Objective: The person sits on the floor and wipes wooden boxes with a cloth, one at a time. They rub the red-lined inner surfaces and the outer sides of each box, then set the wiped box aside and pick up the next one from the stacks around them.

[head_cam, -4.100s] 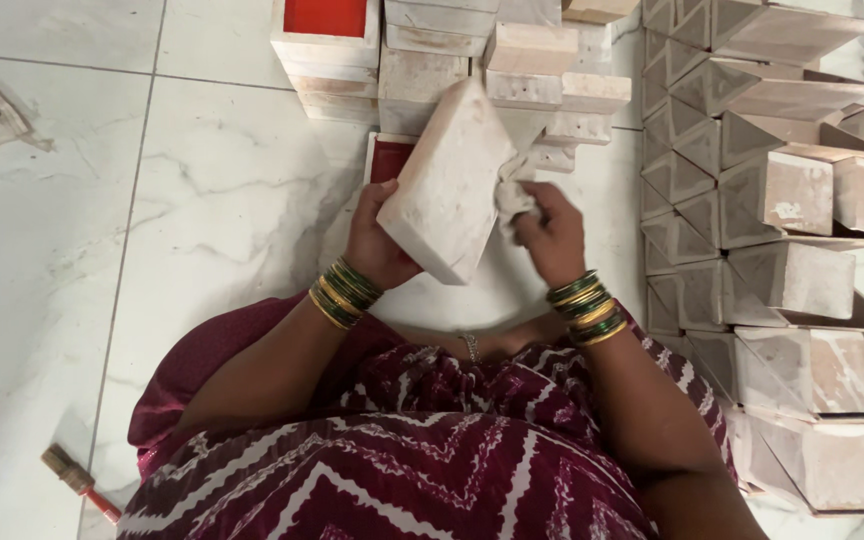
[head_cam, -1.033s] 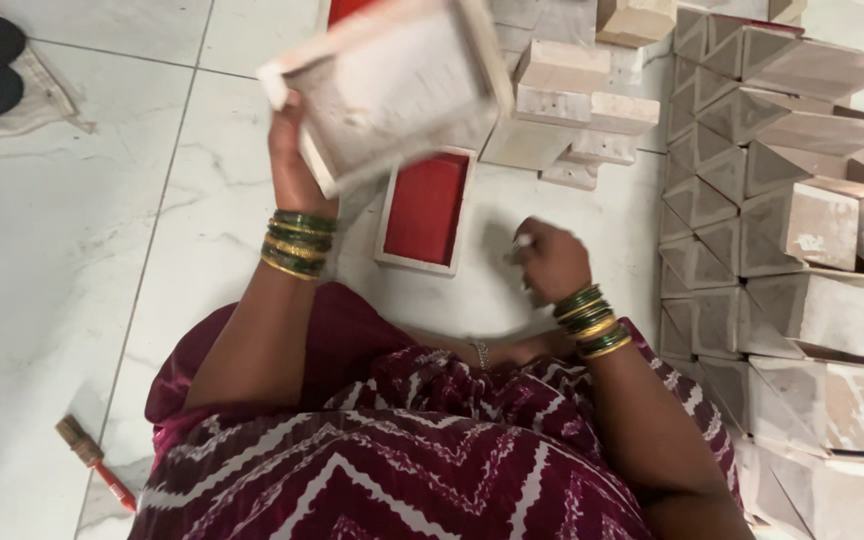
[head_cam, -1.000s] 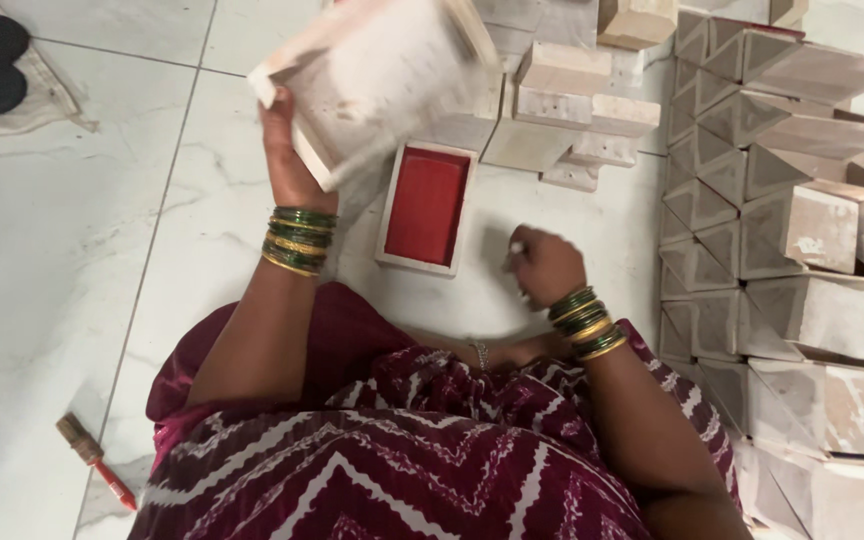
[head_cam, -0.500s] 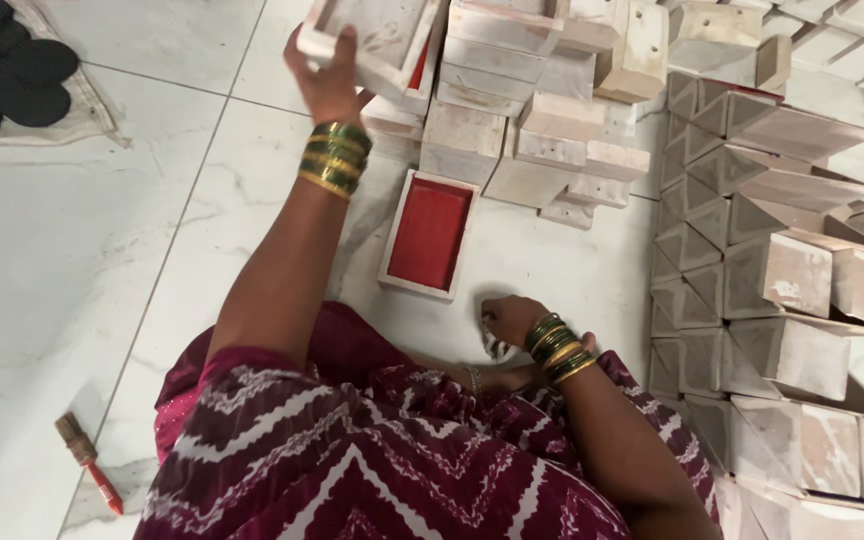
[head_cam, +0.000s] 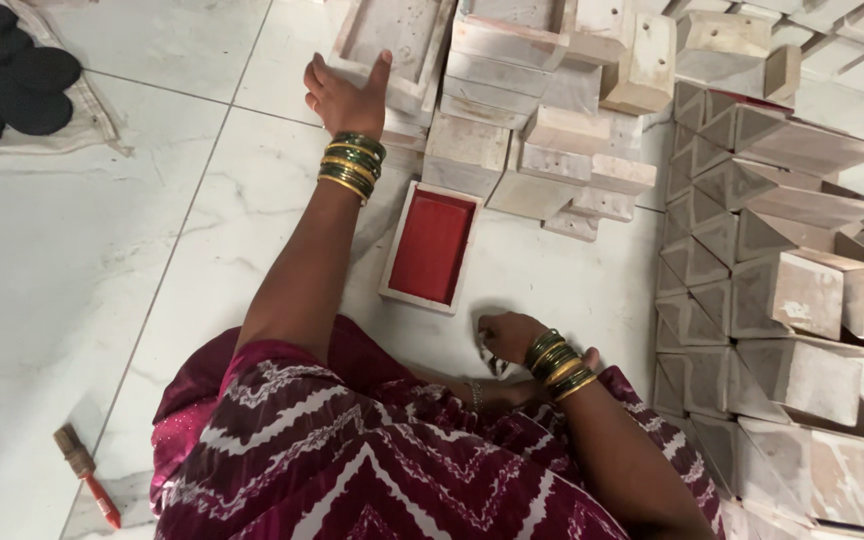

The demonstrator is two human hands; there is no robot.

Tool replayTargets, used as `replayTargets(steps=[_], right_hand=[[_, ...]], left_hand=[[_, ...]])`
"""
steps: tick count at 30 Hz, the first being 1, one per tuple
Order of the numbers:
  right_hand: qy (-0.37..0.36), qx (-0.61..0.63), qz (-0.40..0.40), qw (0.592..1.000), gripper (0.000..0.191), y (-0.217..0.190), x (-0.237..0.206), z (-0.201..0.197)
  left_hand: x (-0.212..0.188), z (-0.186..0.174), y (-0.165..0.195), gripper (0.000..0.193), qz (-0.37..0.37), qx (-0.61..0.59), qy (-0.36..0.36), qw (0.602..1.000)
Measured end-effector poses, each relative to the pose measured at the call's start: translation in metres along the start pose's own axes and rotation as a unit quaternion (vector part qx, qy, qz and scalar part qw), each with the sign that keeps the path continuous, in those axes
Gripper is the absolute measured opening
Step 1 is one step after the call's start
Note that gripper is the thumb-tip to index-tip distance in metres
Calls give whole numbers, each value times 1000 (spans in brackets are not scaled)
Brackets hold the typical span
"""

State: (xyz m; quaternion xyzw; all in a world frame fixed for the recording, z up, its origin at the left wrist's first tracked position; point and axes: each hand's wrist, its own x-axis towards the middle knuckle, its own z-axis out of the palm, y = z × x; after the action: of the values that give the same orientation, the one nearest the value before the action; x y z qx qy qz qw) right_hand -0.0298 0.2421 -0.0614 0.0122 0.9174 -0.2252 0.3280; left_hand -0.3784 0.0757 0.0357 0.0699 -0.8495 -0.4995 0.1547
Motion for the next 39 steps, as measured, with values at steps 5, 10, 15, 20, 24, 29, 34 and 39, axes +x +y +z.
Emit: replayTargets(steps=[5,10,15,20,24,29,34,39], right_hand=[[-14,10,-8,1000,27,-3,0,-1],[-39,10,10,999,27,-5,0,-2],[-61,15,8,998,27,-9,2,-5],[-58,30,7,998,27,-12,0,-7],[-74,31,17,997,25,-16,0,-8],[-70,30,17,997,27,-18,-1,-10],[-58,23,-11,998,31,-16,-3,-9],[-57,-5,10,998,34,-22,-5,-12]], left_hand=[[-13,-18,-16,143,118,-82,-83,986],[-24,-18,-22,106,204,0,-82,975],[-20,-3,-26,83,210,11,-69,975],[-13,7,-29,82,236,-17,-57,970],[-13,8,-31,83,238,-22,-55,970],[-15,7,-30,83,231,-21,-58,971],[-18,6,-25,84,232,-24,-59,971],[-27,-6,-14,99,232,-7,-41,972]])
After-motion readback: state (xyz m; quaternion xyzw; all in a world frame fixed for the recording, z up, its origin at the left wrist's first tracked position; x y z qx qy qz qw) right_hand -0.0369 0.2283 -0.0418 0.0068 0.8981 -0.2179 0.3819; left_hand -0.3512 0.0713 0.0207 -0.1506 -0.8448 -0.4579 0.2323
